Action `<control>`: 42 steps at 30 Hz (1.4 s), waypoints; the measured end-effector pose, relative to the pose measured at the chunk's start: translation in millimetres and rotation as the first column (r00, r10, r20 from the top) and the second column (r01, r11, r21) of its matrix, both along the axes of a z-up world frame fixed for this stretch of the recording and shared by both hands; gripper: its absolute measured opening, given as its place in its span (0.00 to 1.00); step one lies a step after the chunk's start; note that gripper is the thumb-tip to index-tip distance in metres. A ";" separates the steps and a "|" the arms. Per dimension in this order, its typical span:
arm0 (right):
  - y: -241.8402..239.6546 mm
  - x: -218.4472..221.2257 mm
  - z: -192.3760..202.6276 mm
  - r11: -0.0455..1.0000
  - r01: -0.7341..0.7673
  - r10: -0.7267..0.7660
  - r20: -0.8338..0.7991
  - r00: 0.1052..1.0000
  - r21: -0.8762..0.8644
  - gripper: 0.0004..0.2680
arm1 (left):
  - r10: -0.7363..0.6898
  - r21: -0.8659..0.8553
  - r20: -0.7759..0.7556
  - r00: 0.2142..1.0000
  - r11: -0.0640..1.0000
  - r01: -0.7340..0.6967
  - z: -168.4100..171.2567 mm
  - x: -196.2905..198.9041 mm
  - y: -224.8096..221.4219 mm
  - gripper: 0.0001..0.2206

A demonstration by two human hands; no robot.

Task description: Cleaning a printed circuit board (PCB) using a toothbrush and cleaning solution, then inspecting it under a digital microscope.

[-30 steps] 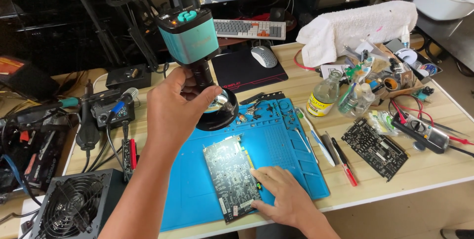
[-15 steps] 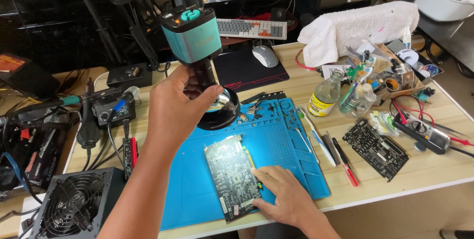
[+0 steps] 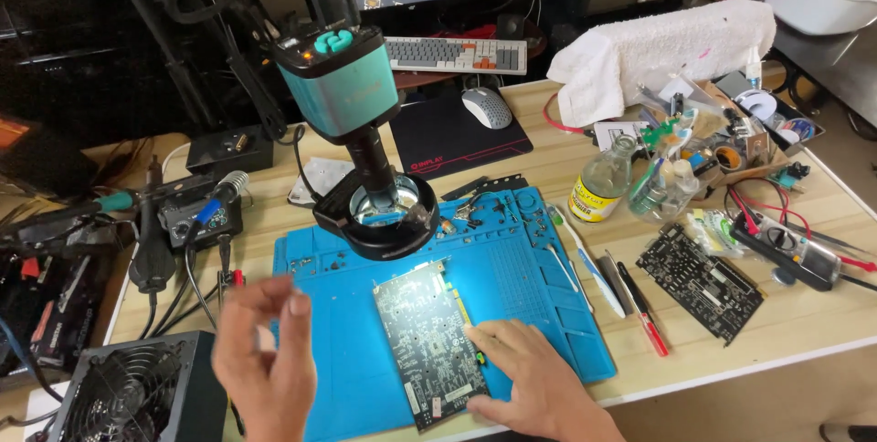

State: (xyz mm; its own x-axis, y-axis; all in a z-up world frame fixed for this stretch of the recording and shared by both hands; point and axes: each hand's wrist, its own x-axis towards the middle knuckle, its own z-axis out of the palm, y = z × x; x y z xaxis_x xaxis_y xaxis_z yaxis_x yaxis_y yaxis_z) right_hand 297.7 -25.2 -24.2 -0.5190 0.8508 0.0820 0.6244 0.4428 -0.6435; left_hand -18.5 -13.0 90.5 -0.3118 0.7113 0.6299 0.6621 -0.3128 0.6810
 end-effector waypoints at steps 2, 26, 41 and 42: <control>2.4 1.5 -3.5 1.000 -0.006 0.006 0.028 1.000 -0.019 0.35 | 0.054 -0.289 0.091 0.994 0.957 -0.025 -30.2 0.6 4.7 0.10; 4.7 -1.5 1.4 0.959 0.100 -0.112 -0.030 0.993 -0.264 0.29 | 0.104 -0.812 0.525 0.845 0.360 0.460 -45.4 32.5 34.4 0.43; 4.0 2.3 -7.8 0.972 0.122 -0.137 -0.065 0.988 -0.199 0.26 | 0.112 -0.733 0.630 0.768 0.413 0.541 -86.5 25.8 29.0 0.47; 3.1 3.0 -7.8 0.974 0.133 -0.150 -0.078 0.986 -0.184 0.26 | 0.088 -0.698 0.658 0.748 0.442 0.563 -94.7 24.7 27.7 0.48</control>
State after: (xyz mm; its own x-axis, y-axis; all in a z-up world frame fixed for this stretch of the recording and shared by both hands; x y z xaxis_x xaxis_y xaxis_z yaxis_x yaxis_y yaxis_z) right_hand 300.7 -22.2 -32.0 -0.3896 0.9203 -0.0357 0.6082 0.2280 -0.7603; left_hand 6.2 14.7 -4.2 -0.0550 0.8492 -0.5251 0.0787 0.5280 0.8456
